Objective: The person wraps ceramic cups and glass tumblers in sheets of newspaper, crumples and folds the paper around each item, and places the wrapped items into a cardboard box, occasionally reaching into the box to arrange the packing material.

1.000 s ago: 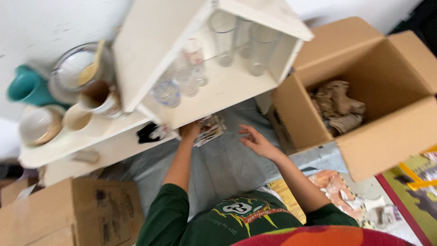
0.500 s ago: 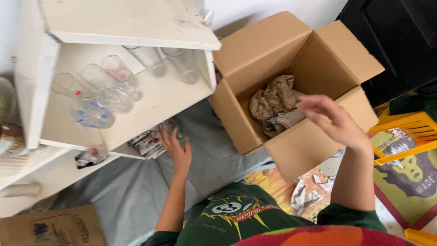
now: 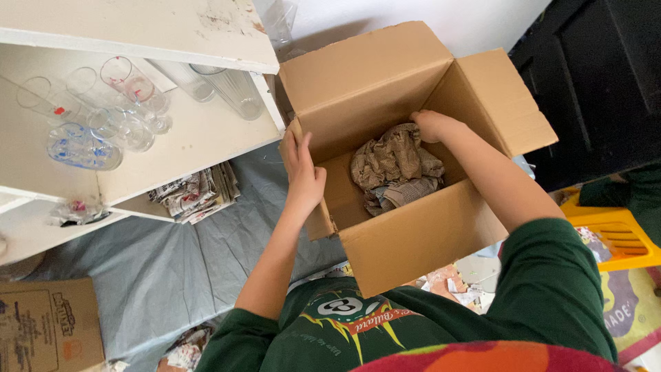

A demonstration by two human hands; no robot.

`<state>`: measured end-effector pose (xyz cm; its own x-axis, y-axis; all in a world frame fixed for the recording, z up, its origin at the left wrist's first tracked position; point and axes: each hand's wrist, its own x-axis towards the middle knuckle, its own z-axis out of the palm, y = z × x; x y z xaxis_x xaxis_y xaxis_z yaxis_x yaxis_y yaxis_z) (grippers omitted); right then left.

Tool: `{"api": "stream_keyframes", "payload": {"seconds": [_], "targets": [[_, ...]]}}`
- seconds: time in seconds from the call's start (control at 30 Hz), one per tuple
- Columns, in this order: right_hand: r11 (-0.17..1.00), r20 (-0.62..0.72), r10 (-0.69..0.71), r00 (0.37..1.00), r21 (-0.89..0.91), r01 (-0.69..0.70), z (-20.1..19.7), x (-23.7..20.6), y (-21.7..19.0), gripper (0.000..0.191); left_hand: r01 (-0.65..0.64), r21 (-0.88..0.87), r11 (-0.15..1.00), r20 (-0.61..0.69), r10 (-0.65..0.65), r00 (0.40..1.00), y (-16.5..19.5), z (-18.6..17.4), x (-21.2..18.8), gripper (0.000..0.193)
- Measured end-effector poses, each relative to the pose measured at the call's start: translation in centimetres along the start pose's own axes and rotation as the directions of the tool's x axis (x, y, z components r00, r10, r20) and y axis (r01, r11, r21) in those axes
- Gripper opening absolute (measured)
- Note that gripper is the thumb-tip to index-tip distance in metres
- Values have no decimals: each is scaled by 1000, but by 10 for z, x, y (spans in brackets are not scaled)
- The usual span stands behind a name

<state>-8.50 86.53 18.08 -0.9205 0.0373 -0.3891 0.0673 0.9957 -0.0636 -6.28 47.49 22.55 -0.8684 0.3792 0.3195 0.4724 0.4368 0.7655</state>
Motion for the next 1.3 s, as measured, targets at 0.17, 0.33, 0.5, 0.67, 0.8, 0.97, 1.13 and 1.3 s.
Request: {"api": "stream_keyframes", "payload": {"seconds": [0.17,0.33,0.5,0.67,0.8,0.97,1.13,1.3], "targets": [[974,273,28,962,-223,35,16,33,-13,85,-30,-91,995,20,32,999,-10,-2,-11,63],[975,263,78,962,-219,-19,19,39,-18,83,53,-190,980,55,-43,998,-7,-3,-12,56],[974,322,177,930,-195,-118,14,54,-23,61,20,-108,994,21,-17,1000,-6,-4,-13,55],[943,439,328,836,-206,-261,15,65,-28,62,64,-130,989,33,-60,998,-5,-3,-13,53],[929,372,361,855,-226,-294,18,65,-28,64,35,-123,992,0,-36,999,-6,-4,-14,51],[899,260,362,895,-353,-261,1,56,-24,52,50,-153,987,2,-51,999,-3,-6,-13,50],[862,61,357,932,-405,-304,-41,12,-35,67,100,-189,977,31,-96,995,0,-7,-12,48],[941,-327,278,903,-96,-324,-88,-65,-45,83,72,-181,981,0,-73,997,-5,-3,-14,47]]}}
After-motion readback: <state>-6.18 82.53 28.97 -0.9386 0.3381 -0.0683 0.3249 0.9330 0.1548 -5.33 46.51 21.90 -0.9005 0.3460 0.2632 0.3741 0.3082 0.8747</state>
